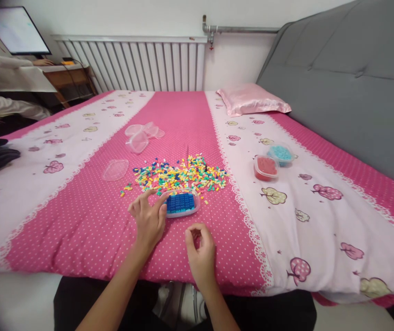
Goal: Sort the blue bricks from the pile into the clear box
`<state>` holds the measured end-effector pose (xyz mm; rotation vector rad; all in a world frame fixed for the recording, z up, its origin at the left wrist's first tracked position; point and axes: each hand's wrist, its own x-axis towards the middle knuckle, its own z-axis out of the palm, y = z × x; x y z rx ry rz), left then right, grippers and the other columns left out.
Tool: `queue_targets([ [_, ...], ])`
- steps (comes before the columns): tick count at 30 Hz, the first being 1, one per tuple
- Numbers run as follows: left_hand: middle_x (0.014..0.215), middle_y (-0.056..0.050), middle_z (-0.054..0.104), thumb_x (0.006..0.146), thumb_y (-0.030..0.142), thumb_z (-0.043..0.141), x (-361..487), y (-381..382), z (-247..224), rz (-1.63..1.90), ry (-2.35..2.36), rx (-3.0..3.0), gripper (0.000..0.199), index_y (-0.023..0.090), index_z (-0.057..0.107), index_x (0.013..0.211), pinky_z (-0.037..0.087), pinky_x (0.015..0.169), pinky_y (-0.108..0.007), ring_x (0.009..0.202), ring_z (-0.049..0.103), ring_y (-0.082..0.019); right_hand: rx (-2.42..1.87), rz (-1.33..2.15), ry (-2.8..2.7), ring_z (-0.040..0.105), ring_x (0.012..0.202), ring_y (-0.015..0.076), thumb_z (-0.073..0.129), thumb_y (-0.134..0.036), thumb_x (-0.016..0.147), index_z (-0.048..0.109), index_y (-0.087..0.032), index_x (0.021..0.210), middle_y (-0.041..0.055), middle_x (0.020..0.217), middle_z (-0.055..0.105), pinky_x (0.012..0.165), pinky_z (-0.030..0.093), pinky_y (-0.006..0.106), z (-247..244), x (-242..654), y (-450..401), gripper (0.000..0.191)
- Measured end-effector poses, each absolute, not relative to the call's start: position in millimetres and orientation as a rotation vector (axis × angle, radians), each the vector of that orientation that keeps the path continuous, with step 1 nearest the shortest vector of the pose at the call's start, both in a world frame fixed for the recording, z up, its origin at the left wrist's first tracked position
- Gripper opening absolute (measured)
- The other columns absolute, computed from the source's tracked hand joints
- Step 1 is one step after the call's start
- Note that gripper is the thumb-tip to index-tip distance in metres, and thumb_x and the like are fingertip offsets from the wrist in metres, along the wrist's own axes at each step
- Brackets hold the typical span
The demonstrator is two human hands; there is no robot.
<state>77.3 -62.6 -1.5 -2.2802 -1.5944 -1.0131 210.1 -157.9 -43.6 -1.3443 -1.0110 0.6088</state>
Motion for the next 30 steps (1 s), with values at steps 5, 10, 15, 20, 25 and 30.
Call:
queue_targets([
  [5,0.133,-0.013,0.055,0.101,0.035,0.041,76,-63,-2,-1.018,-1.590,-2.287,0.037,0.028,0.074,0.116,0.028,0.099,-0.049,0.120,0.045,-0.032,-1.326,0.612,-0.943,0.063,0.079,0.0171,0.059,-0.037,0.093,0.061,-0.021,0.090,0.0024,0.083,0.064,0.075,0.053,0.031,-35,210,-156,0.016],
  [10,0.134,-0.013,0.055,0.101,0.034,0.041,76,-64,-2,-1.021,-1.607,-2.298,0.037,0.028,0.075,0.113,0.028,0.099,-0.049,0.120,0.045,-0.032,-1.253,0.535,-0.942,0.065,0.083,0.0186,0.064,-0.036,0.090,0.060,-0.021,0.091,0.0040,0.086,0.067,0.076,0.053,0.031,14,221,-140,0.015],
  [15,0.133,-0.013,0.056,0.101,0.034,0.042,76,-63,-2,-1.025,-1.596,-2.286,0.036,0.028,0.076,0.110,0.027,0.100,-0.050,0.120,0.044,-0.032,-1.349,0.423,-1.393,0.065,0.089,0.0186,0.047,-0.023,0.097,0.064,-0.022,0.101,0.0038,0.096,0.069,0.080,0.050,0.031,65,238,-95,0.018],
  [20,0.132,-0.013,0.057,0.101,0.034,0.042,75,-63,-3,-1.038,-1.567,-2.268,0.036,0.028,0.076,0.109,0.027,0.098,-0.049,0.119,0.045,-0.032,-1.691,0.161,-1.930,0.061,0.095,0.0239,0.040,-0.009,0.093,0.072,-0.017,0.090,0.0110,0.096,0.067,0.088,0.044,0.036,66,234,-57,0.033],
  [25,0.132,-0.013,0.057,0.100,0.035,0.043,74,-63,-5,-1.034,-1.585,-2.267,0.035,0.029,0.076,0.111,0.026,0.099,-0.049,0.120,0.044,-0.032,-1.713,0.087,-2.010,0.057,0.097,0.0276,0.046,-0.012,0.093,0.075,-0.016,0.092,0.0143,0.097,0.065,0.089,0.041,0.039,51,220,-53,0.029],
  [30,0.131,-0.012,0.057,0.100,0.034,0.043,75,-63,-5,-1.039,-1.589,-2.274,0.035,0.028,0.076,0.111,0.026,0.098,-0.048,0.120,0.044,-0.032,-1.699,0.074,-2.061,0.056,0.099,0.0283,0.051,-0.011,0.091,0.077,-0.020,0.100,0.0131,0.098,0.066,0.089,0.040,0.039,42,217,-52,0.029],
])
